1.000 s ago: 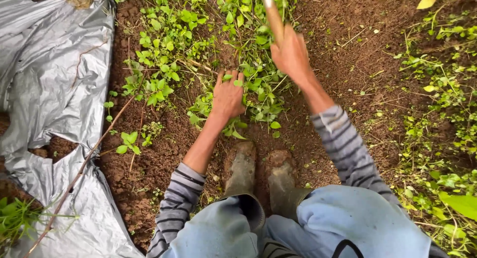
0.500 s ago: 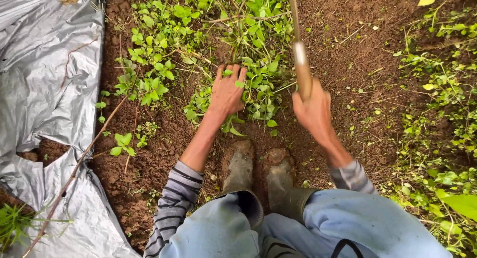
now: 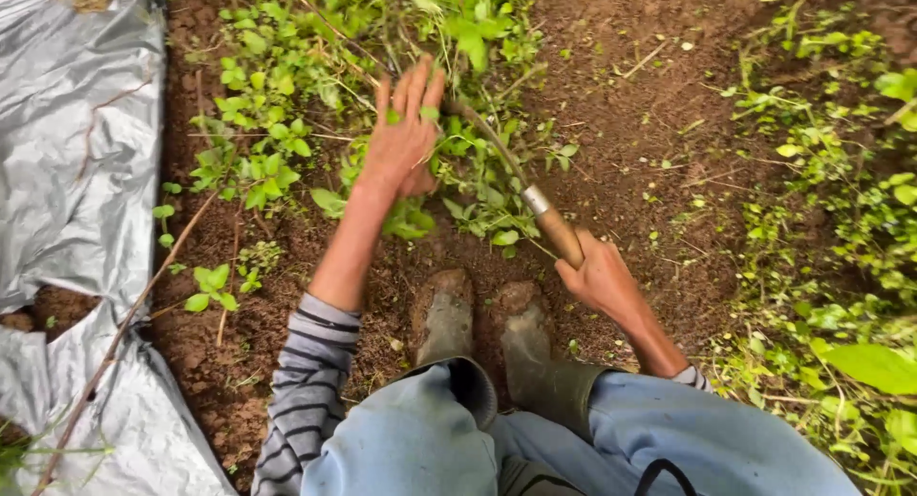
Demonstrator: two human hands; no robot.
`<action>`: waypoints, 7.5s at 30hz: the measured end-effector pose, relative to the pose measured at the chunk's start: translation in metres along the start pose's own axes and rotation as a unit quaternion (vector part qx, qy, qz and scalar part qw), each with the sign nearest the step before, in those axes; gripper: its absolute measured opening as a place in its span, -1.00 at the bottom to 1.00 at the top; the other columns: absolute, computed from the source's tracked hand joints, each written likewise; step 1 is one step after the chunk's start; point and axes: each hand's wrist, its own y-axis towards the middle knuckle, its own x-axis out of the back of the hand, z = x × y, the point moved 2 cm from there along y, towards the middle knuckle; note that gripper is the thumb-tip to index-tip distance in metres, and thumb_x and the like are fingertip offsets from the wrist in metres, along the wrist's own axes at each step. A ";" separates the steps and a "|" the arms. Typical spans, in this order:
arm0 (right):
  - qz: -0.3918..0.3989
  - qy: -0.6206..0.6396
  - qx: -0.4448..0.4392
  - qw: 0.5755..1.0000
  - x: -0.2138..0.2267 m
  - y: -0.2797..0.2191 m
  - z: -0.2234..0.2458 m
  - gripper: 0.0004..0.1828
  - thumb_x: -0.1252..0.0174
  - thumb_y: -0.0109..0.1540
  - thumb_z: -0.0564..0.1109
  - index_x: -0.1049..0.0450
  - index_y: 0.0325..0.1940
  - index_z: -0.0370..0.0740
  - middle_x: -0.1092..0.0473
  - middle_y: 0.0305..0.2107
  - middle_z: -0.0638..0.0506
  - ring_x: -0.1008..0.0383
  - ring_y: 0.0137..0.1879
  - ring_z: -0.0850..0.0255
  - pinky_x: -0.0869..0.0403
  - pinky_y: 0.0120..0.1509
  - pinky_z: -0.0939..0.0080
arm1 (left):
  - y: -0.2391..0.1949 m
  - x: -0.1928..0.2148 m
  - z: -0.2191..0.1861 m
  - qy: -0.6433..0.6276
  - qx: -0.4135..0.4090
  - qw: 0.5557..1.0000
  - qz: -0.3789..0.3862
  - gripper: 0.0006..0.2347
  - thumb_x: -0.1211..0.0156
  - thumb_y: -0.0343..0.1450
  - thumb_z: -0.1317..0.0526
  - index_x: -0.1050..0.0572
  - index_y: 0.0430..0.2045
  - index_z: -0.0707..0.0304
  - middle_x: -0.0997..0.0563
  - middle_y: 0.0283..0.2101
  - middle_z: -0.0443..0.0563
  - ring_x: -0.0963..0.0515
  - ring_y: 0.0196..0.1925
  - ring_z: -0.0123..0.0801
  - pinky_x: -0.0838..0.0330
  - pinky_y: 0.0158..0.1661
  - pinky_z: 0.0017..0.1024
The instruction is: Cutting and pulling weeds from a field using a sickle and hands.
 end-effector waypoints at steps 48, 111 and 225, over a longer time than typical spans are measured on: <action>-0.085 0.440 0.018 0.894 0.081 0.009 0.004 -0.68 -0.07 0.41 0.07 -0.29 -0.04 -0.24 -0.25 -0.62 0.12 -0.31 -0.61 0.41 -0.42 -0.61 0.31 | -0.010 -0.024 -0.137 -0.014 -0.028 0.999 0.031 -0.21 -0.40 0.11 0.20 -0.23 0.31 0.28 -0.37 0.24 0.32 -0.37 0.29 0.03 -0.02 0.33 0.09; -0.048 0.283 0.023 0.958 0.077 0.020 0.075 -0.45 0.32 0.53 0.19 -0.28 -0.35 -0.19 -0.19 -0.67 0.12 -0.18 -0.68 0.39 -0.34 -0.67 0.38 | -0.047 -0.034 -0.072 -0.026 -0.010 0.998 0.064 -0.39 -0.06 0.33 0.56 -0.24 0.25 -0.12 -0.37 0.17 0.16 -0.31 0.31 -0.19 0.29 0.45 0.01; -0.115 0.413 0.023 0.903 0.020 0.040 -0.025 -0.63 0.12 0.49 0.08 -0.37 -0.22 -0.20 -0.35 -0.58 0.08 -0.27 -0.65 0.37 -0.32 -0.72 0.36 | 0.030 -0.018 -0.049 0.028 -0.057 0.996 0.065 -0.03 -0.52 0.15 0.08 0.03 0.45 -0.01 0.16 0.50 0.38 -0.13 0.43 0.25 -0.23 0.25 0.24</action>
